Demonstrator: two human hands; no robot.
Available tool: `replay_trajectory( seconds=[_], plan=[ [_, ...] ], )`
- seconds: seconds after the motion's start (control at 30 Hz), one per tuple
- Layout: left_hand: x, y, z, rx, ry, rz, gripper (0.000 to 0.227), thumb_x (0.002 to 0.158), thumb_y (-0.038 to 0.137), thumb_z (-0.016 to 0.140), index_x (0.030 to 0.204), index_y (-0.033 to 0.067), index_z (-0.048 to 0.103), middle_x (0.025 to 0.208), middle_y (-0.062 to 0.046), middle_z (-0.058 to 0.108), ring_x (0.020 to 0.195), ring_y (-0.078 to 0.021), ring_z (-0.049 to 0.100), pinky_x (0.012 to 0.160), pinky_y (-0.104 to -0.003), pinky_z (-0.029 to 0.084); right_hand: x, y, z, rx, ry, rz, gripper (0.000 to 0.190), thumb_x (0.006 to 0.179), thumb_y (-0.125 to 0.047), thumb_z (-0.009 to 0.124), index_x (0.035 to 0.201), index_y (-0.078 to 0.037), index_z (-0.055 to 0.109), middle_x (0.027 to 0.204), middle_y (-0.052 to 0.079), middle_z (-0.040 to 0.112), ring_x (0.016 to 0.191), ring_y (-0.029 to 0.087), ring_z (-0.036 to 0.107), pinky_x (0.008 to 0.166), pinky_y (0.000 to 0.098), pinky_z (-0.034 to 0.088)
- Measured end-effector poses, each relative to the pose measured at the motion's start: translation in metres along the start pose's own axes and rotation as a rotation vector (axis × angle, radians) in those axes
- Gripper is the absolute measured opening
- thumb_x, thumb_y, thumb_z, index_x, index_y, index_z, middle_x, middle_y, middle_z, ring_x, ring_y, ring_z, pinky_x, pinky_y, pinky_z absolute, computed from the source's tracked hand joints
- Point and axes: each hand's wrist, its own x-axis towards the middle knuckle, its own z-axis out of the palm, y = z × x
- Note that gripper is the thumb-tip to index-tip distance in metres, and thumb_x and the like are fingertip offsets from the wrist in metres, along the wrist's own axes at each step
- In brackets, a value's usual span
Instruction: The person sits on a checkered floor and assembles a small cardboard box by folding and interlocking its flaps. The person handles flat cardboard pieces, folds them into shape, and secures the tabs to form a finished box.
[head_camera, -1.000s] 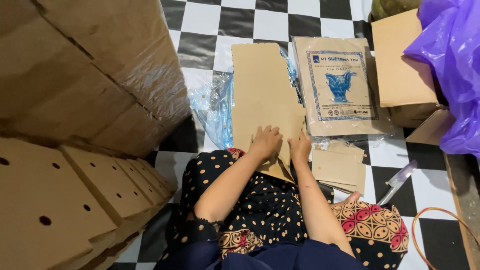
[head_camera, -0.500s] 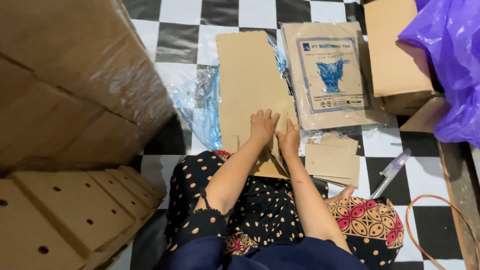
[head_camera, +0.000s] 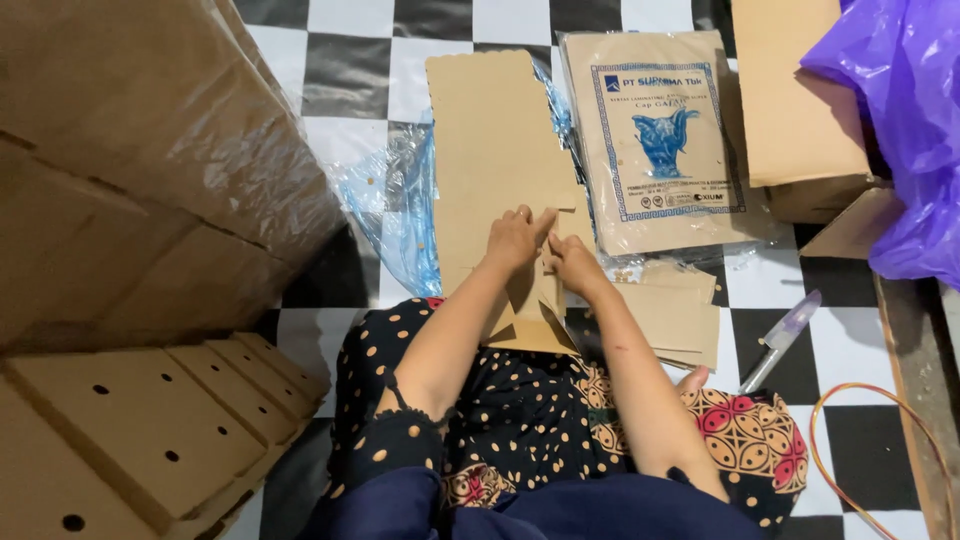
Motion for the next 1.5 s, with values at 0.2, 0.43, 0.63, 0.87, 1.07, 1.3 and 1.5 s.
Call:
replay_trajectory(
  seconds=[0.2, 0.43, 0.63, 0.87, 1.07, 1.3, 1.5],
  plan=[
    [0.019, -0.008, 0.03, 0.052, 0.039, -0.033, 0.044, 0.096, 0.031, 0.067, 0.139, 0.0345, 0.059, 0.121, -0.009, 0.056, 0.11, -0.0327, 0.06, 0.092, -0.042, 0.049, -0.02, -0.043, -0.043, -0.123, -0.035, 0.092, 0.067, 0.102, -0.024, 0.059, 0.163, -0.025, 0.031, 0.126, 0.018, 0.053, 0.123, 0.043, 0.061, 0.103, 0.0517, 0.051],
    [0.026, -0.016, 0.027, -0.07, 0.029, -0.091, 0.036, 0.094, 0.031, 0.065, 0.129, 0.0337, 0.07, 0.125, -0.011, 0.056, 0.112, -0.035, 0.061, 0.094, -0.043, 0.05, 0.017, -0.029, -0.052, -0.36, -0.13, 0.125, 0.086, 0.093, -0.049, 0.069, 0.164, -0.038, 0.021, 0.124, 0.017, 0.062, 0.123, 0.039, 0.064, 0.1, 0.0537, 0.051],
    [-0.01, -0.061, -0.03, -0.378, 0.145, -0.568, 0.032, 0.091, 0.014, 0.07, 0.121, 0.0056, 0.068, 0.116, -0.021, 0.063, 0.113, -0.0425, 0.066, 0.092, -0.054, 0.056, -0.003, -0.063, -0.071, -0.341, -0.183, 0.124, 0.083, 0.097, -0.037, 0.067, 0.165, -0.023, 0.022, 0.128, 0.029, 0.065, 0.127, 0.043, 0.061, 0.104, 0.0561, 0.049],
    [-0.034, -0.07, -0.017, -0.563, 0.114, -0.81, 0.043, 0.083, 0.013, 0.074, 0.122, 0.0021, 0.059, 0.118, -0.02, 0.064, 0.116, -0.0439, 0.064, 0.094, -0.062, 0.053, -0.008, -0.069, -0.069, -0.286, -0.168, 0.129, 0.086, 0.097, -0.032, 0.068, 0.165, -0.018, 0.018, 0.132, 0.031, 0.064, 0.131, 0.043, 0.058, 0.106, 0.0568, 0.046],
    [-0.031, -0.068, 0.007, -0.582, 0.261, -0.736, 0.042, 0.082, 0.003, 0.074, 0.117, 0.0028, 0.05, 0.112, -0.02, 0.068, 0.11, -0.0441, 0.068, 0.096, -0.06, 0.054, -0.013, -0.072, -0.072, -0.261, -0.153, 0.134, 0.084, 0.098, -0.03, 0.067, 0.165, -0.016, 0.02, 0.132, 0.032, 0.063, 0.13, 0.043, 0.059, 0.106, 0.0551, 0.048],
    [-0.051, -0.014, -0.02, -0.333, 0.332, -0.544, 0.023, 0.097, -0.007, 0.054, 0.12, -0.0049, 0.052, 0.114, -0.025, 0.068, 0.105, -0.0411, 0.072, 0.092, -0.052, 0.06, -0.012, -0.077, -0.072, -0.267, -0.159, 0.152, 0.082, 0.098, -0.027, 0.067, 0.165, -0.014, 0.021, 0.132, 0.032, 0.063, 0.131, 0.043, 0.059, 0.107, 0.0557, 0.047],
    [-0.024, -0.053, 0.019, -0.315, 0.144, -0.299, 0.032, 0.098, 0.017, 0.064, 0.117, -0.0077, 0.058, 0.114, -0.027, 0.057, 0.101, -0.0487, 0.068, 0.088, -0.058, 0.058, -0.012, -0.064, -0.067, -0.223, -0.125, 0.096, 0.085, 0.096, -0.029, 0.07, 0.164, -0.015, 0.023, 0.127, 0.034, 0.064, 0.128, 0.045, 0.06, 0.105, 0.0555, 0.048]
  ],
)
